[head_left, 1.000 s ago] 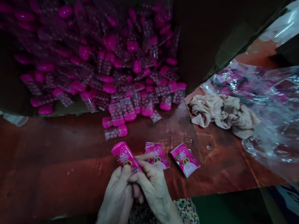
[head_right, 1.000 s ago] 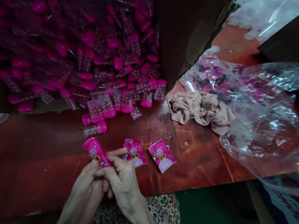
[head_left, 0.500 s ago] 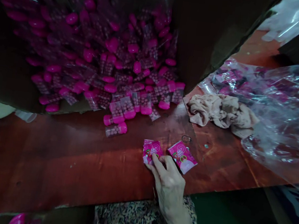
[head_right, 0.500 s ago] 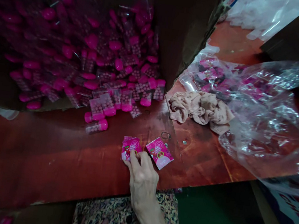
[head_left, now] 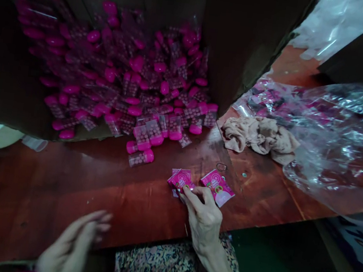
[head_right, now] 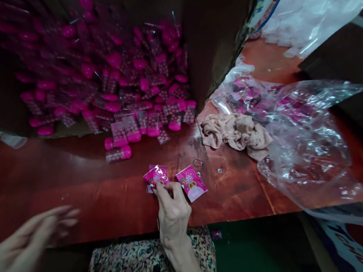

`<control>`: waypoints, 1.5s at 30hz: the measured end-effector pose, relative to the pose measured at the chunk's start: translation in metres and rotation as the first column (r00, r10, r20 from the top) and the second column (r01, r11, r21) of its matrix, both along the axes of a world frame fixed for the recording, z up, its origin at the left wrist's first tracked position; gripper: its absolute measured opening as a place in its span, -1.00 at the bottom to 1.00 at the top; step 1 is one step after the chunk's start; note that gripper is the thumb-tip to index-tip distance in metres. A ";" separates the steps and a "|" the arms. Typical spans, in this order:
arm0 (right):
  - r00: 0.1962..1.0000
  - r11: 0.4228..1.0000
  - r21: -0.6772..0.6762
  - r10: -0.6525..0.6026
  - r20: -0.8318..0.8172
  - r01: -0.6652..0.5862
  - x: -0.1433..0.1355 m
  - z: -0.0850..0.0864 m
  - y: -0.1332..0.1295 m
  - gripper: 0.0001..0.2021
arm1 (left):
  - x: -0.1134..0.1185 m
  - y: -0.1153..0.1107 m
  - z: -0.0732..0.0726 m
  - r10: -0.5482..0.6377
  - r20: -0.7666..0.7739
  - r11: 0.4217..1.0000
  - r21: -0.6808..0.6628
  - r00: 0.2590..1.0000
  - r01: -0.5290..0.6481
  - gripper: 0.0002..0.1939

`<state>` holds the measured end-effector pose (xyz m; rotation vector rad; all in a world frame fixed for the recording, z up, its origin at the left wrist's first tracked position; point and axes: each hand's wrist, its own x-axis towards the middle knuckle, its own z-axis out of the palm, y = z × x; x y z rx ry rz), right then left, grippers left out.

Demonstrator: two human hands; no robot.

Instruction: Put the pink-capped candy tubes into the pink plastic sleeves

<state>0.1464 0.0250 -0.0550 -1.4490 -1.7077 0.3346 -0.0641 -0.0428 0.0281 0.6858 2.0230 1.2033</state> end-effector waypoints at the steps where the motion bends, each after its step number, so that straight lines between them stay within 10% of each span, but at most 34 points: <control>1: 1.000 1.000 0.023 -0.003 -0.007 0.004 0.000 0.000 0.000 -0.80 | 0.015 0.013 -0.006 -0.096 0.064 0.995 -0.018 0.993 0.097 -0.75; 7: 1.000 0.988 0.153 0.030 0.007 -0.030 0.000 0.006 0.000 -0.77 | 0.088 0.075 -0.033 -0.378 0.283 0.922 0.026 0.881 0.387 -0.73; 15: 0.971 0.993 -0.107 -0.080 -0.223 0.058 -0.002 0.036 0.006 -0.63 | 0.095 0.092 -0.035 -0.269 0.598 0.963 0.156 0.755 0.220 -0.89; 19: 0.884 0.949 -0.311 -0.187 -0.428 0.050 -0.007 0.033 0.010 -0.89 | 0.091 0.093 -0.035 -0.251 0.624 0.968 0.156 0.740 0.197 -0.86; 23: 0.842 0.931 -0.310 -0.318 -0.436 0.191 0.002 0.024 0.014 -0.86 | 0.088 0.094 -0.047 -0.283 0.496 0.959 0.135 0.821 0.249 -0.83; 27: 0.795 0.901 -0.316 -0.416 -0.441 0.296 0.012 0.024 0.016 -0.82 | 0.096 0.096 -0.057 -0.340 0.038 0.939 0.068 0.940 0.337 -0.63; 30: 0.771 0.891 -0.375 -0.421 -0.478 0.255 0.014 0.031 0.017 -0.79 | 0.102 0.096 -0.057 -0.358 -0.294 0.920 0.049 0.886 0.388 -0.58; 34: 0.751 0.876 -0.433 -0.430 -0.501 0.213 0.014 0.038 0.017 -0.76 | 0.094 0.092 -0.045 -0.357 -0.362 0.907 0.084 0.861 0.412 -0.72; 38: 0.726 0.867 -0.476 -0.421 -0.544 0.146 0.011 0.038 0.016 -0.75 | 0.087 0.090 -0.027 -0.383 -0.069 0.903 0.180 0.921 0.389 -0.76; 45: 0.785 0.917 -0.399 -0.236 -0.572 -0.016 -0.011 0.043 0.007 -0.80 | 0.114 0.099 -0.021 -0.266 0.640 0.961 0.238 0.721 0.144 -0.88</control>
